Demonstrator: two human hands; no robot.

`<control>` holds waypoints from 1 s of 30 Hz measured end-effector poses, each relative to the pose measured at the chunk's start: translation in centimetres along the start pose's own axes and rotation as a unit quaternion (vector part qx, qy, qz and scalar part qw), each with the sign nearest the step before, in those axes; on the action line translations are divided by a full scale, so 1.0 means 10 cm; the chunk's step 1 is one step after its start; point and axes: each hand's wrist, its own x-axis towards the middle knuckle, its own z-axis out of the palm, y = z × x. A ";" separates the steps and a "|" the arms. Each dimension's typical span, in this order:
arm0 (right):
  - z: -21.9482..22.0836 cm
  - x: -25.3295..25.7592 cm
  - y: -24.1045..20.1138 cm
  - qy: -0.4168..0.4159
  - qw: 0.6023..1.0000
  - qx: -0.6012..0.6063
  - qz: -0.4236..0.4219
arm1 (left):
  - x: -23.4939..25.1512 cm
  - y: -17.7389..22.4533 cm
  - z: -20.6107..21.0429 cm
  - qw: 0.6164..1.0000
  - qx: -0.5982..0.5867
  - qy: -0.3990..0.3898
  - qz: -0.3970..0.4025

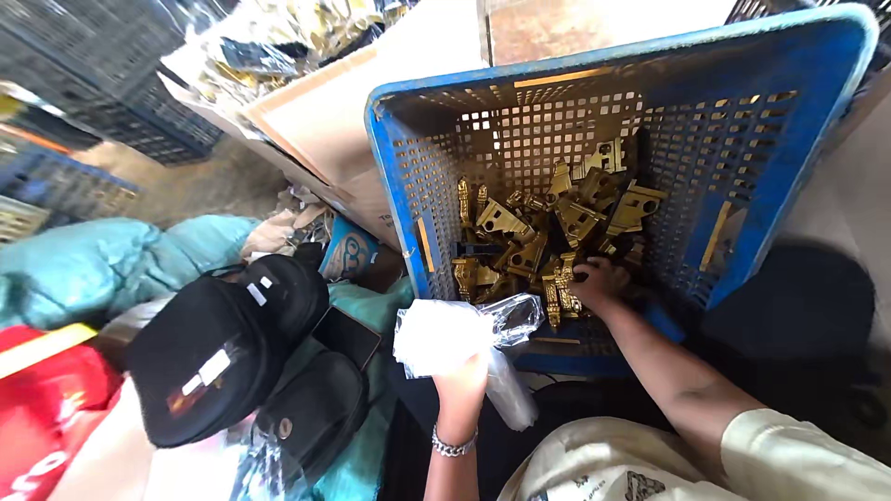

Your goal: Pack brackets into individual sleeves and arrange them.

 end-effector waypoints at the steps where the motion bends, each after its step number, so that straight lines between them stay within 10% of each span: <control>1: -0.01 -0.04 -0.01 -0.028 0.999 0.014 -0.015 | 0.00 0.00 -0.02 1.000 0.002 0.000 0.001; 9: -0.68 -0.56 -0.23 -0.163 0.850 0.494 -0.082 | 0.11 0.07 -0.02 0.999 -0.003 -0.012 -0.039; 13: -1.09 -0.88 -0.33 -0.264 0.797 0.481 -0.253 | 0.14 0.03 0.01 0.998 -0.004 -0.066 -0.005; 15: -1.11 -1.05 -0.50 -0.326 0.815 0.379 -0.294 | 0.12 0.08 0.09 0.995 0.006 -0.092 -0.027; 19: -0.65 -1.07 -0.66 -0.081 0.899 0.118 -0.415 | 0.13 0.20 0.20 0.983 -0.070 -0.091 -0.143; 22: -0.43 -1.17 -0.70 -0.101 0.889 -0.036 -0.445 | 0.16 0.24 0.13 0.985 -0.024 -0.133 -0.108; 26: -0.39 -1.06 -0.86 -0.225 0.921 0.100 -0.303 | 0.12 0.03 0.08 0.972 0.076 -0.215 0.064; 30: -0.48 -1.02 -0.85 -0.231 0.838 0.370 -0.327 | 0.16 -0.10 0.06 0.967 0.188 -0.061 0.164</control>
